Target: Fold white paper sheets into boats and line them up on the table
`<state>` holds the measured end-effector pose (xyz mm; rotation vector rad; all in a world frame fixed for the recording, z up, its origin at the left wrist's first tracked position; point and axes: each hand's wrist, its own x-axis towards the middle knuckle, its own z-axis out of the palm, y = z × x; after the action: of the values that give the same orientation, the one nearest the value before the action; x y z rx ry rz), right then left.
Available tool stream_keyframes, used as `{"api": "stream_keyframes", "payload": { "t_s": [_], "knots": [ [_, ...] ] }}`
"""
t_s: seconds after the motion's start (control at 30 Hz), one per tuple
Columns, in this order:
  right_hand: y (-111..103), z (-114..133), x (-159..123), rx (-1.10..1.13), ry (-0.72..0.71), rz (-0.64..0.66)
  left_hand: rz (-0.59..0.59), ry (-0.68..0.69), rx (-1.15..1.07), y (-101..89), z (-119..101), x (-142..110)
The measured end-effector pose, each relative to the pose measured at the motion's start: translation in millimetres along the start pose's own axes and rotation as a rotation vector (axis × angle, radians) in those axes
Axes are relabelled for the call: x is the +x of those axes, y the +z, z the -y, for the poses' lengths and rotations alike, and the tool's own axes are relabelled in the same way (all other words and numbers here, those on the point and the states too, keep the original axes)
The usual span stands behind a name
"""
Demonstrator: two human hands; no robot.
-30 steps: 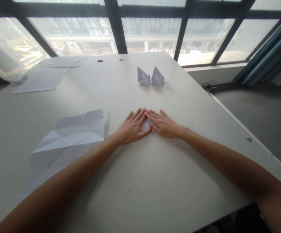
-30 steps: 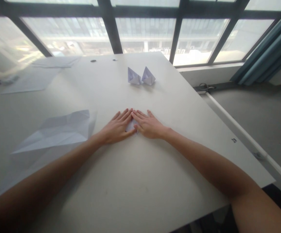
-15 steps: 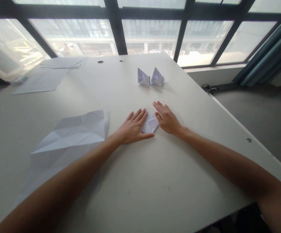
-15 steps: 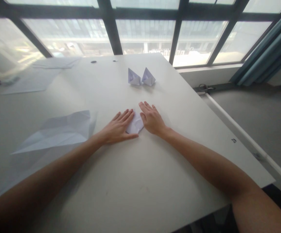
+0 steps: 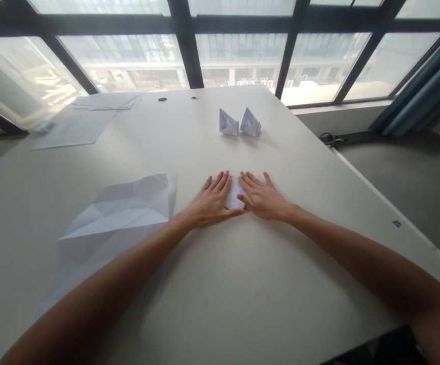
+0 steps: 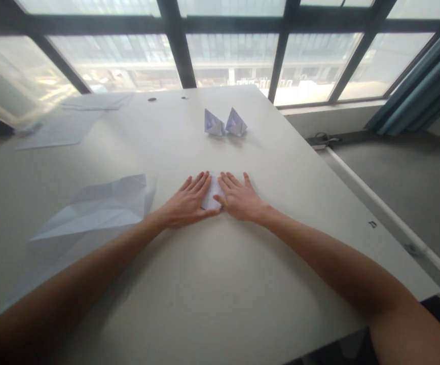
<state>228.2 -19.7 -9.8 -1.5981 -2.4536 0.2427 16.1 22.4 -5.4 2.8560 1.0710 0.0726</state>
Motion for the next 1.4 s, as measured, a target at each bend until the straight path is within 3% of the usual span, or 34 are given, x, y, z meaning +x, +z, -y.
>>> {"api": "stream_keyframes", "payload": {
  "t_s": [0.23,0.33,0.47,0.6,0.67,0.8,0.87,1.07,1.3,1.4],
  "knots": [
    [-0.3,-12.8,2.9,0.046,0.208,-0.191,0.001,-0.021,0.012,1.1,0.4,1.2],
    [-3.3,-7.4,4.7,0.129,0.1,-0.284,-0.021,-0.024,0.004,2.1,-0.1,0.9],
    [0.4,3.0,3.2,0.158,-0.122,-0.118,-0.048,-0.033,-0.035,3.0,-1.6,0.1],
    [6.0,6.6,2.1,0.12,-0.139,-0.047,-0.048,-0.029,-0.114,5.3,-0.8,0.8],
    [5.9,5.6,2.2,0.143,-0.139,-0.06,-0.124,-0.041,-0.193,5.1,1.3,1.6],
    [2.7,-1.7,3.9,0.213,-0.119,-0.109,-0.536,-0.126,-0.379,-1.9,9.8,1.6],
    [1.6,-7.3,5.5,0.248,-0.117,-0.148,-0.617,-0.092,-0.422,-5.7,14.5,0.6],
    [1.4,-18.7,9.4,0.3,-0.119,-0.295,-0.33,0.134,-0.367,-4.7,18.0,1.0],
    [2.1,-27.1,11.9,0.37,0.008,-0.546,-0.29,0.133,-0.36,-6.2,16.5,1.2],
    [2.3,-27.5,11.6,0.481,-0.038,-0.512,-0.264,0.138,-0.314,-8.6,14.9,-0.3]
  ]
}}
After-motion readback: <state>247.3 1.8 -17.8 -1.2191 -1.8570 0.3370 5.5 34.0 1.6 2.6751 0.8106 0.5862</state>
